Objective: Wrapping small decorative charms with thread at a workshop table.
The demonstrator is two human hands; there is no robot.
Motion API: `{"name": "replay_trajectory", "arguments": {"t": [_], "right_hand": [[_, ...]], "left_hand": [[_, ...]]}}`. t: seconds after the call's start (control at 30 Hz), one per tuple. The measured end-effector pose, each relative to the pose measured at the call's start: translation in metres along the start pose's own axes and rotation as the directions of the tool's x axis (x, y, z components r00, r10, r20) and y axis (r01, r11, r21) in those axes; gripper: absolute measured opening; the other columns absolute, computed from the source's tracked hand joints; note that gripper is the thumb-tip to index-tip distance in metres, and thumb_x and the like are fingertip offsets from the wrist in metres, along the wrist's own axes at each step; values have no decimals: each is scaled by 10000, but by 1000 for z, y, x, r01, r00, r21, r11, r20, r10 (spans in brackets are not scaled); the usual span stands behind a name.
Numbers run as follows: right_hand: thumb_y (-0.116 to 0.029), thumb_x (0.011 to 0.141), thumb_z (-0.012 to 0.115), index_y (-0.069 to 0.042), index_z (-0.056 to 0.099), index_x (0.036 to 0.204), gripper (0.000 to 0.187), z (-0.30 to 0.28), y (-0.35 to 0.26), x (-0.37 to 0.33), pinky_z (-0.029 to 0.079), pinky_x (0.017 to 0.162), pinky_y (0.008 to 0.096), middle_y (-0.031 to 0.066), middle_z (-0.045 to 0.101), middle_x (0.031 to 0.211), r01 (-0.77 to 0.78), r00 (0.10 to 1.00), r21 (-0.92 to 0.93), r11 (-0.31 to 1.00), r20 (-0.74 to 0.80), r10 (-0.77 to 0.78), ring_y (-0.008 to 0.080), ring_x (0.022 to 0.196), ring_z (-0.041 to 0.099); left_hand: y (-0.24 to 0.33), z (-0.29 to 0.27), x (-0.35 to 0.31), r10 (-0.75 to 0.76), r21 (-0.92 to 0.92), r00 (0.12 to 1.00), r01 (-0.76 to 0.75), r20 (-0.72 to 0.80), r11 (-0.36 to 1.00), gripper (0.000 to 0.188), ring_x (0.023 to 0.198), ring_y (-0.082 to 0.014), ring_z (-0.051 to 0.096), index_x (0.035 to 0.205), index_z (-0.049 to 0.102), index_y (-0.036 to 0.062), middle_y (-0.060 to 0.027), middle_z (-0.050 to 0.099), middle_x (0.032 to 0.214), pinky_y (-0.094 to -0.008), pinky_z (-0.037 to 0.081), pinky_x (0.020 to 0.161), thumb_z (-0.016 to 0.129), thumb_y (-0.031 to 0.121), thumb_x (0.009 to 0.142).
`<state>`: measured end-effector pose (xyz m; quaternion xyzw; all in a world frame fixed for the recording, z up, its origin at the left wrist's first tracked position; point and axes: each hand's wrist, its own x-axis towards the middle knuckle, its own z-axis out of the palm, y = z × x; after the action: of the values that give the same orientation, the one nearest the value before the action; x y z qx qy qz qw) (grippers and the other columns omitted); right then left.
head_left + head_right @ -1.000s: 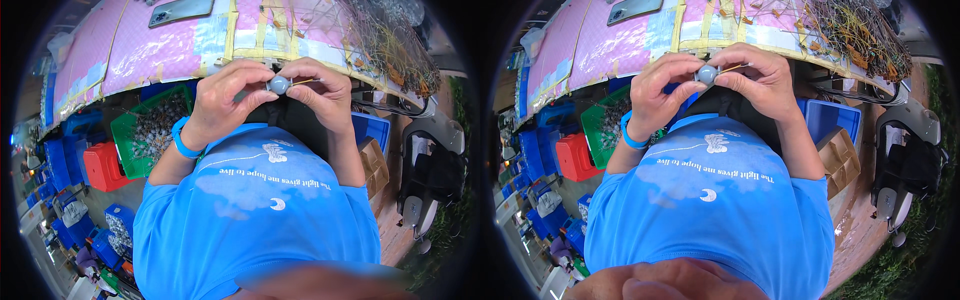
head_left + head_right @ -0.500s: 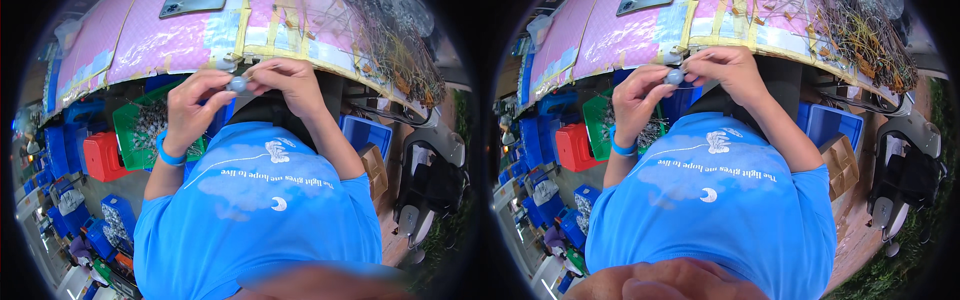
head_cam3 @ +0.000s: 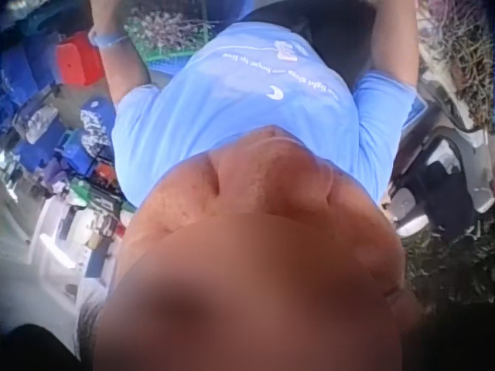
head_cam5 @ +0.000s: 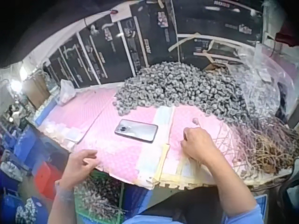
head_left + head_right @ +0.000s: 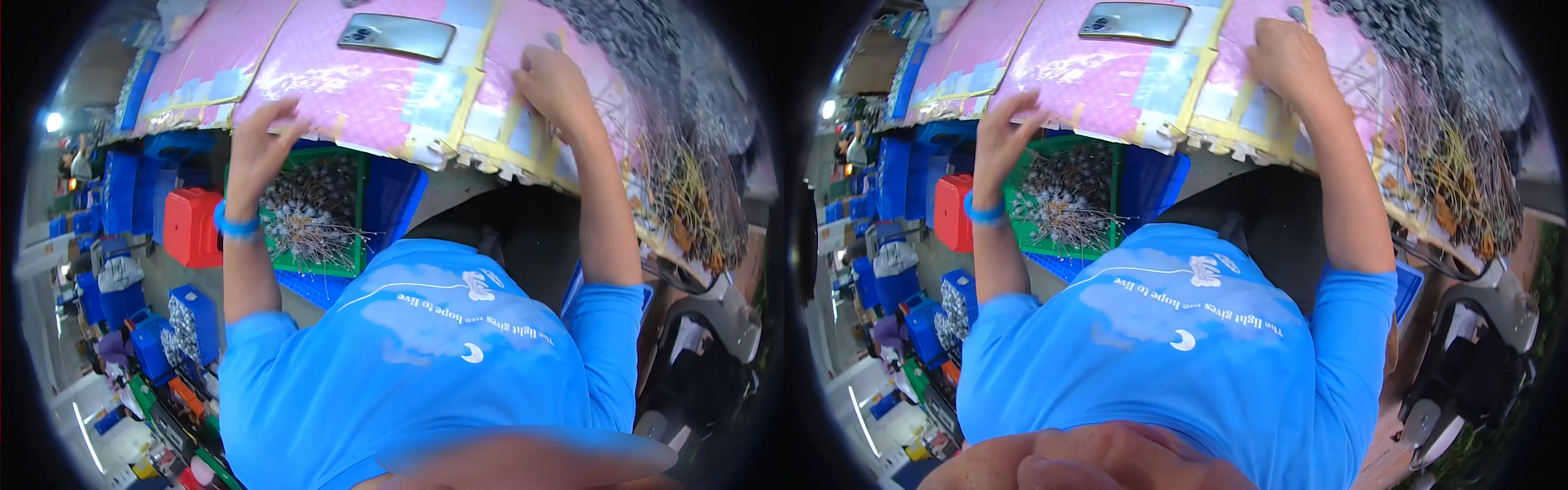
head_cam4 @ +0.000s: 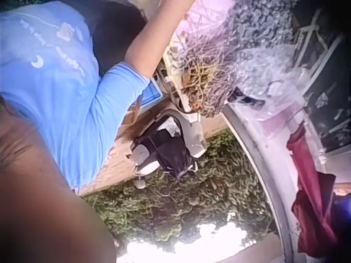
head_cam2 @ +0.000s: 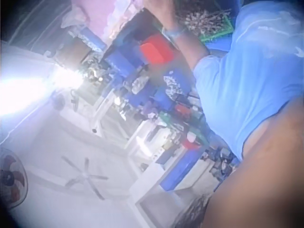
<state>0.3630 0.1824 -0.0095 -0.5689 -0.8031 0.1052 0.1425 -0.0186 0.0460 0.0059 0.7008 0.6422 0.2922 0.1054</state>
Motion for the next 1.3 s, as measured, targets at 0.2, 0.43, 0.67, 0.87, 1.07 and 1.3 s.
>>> {"name": "replay_trajectory", "arguments": {"t": [0.2, 0.43, 0.67, 0.87, 1.07, 1.3], "right_hand": [[-197, 844, 651, -4, 694, 1009, 258, -35, 25, -12, 513, 661, 307, 166, 693, 780, -21, 977, 189, 982, -206, 61, 208, 691, 677], [3, 861, 682, 54, 664, 976, 127, -76, 56, -75, 553, 719, 267, 123, 713, 890, 109, 680, 775, 623, -515, 521, 166, 777, 686], [18, 882, 666, 35, 538, 1088, 243, -19, 28, -109, 601, 775, 338, 205, 694, 986, 133, 822, 989, 59, -143, 552, 286, 881, 712], [-1, 900, 649, 52, 621, 1062, 173, -10, 6, -128, 607, 757, 322, 185, 698, 992, 12, 875, 978, -207, 90, 476, 247, 860, 718], [24, 876, 671, 47, 649, 1009, 137, -23, -21, -155, 583, 691, 272, 144, 712, 880, 55, 915, 965, 257, -151, 373, 188, 752, 706], [22, 865, 678, 33, 661, 953, 91, -21, -43, -175, 557, 699, 231, 73, 721, 905, 32, 934, 937, 348, -152, 324, 88, 750, 662]], "left_hand": [[-27, 51, 168, 235, 172, 953, -204, -190, 964, 254, 831, -308, 684, 1019, 700, 19, -178, 705, 904, -393, 533, 751, 670, 195, 838], [-26, 111, 261, 317, 369, 948, -288, -20, 884, 196, 771, -415, 661, 919, 692, 47, -222, 682, 811, -497, 529, 701, 596, 106, 758], [65, 77, 200, 16, -435, 998, -38, -53, 900, 200, 708, -230, 687, 966, 683, 22, -124, 709, 804, -332, 552, 625, 692, 164, 825], [123, 112, 105, 147, -852, 945, 188, 292, 488, 266, 862, -209, 712, 1106, 683, -9, -136, 727, 973, -301, 561, 765, 674, 141, 887], [169, 129, 40, 134, -861, 857, 471, 498, 191, 340, 836, -230, 719, 1200, 591, -59, -143, 702, 985, -301, 589, 722, 634, 26, 874], [178, 135, 17, 218, -874, 852, 429, 476, 228, 398, 857, -197, 709, 1265, 578, -43, -173, 667, 1135, -252, 592, 679, 625, 43, 879]]}}
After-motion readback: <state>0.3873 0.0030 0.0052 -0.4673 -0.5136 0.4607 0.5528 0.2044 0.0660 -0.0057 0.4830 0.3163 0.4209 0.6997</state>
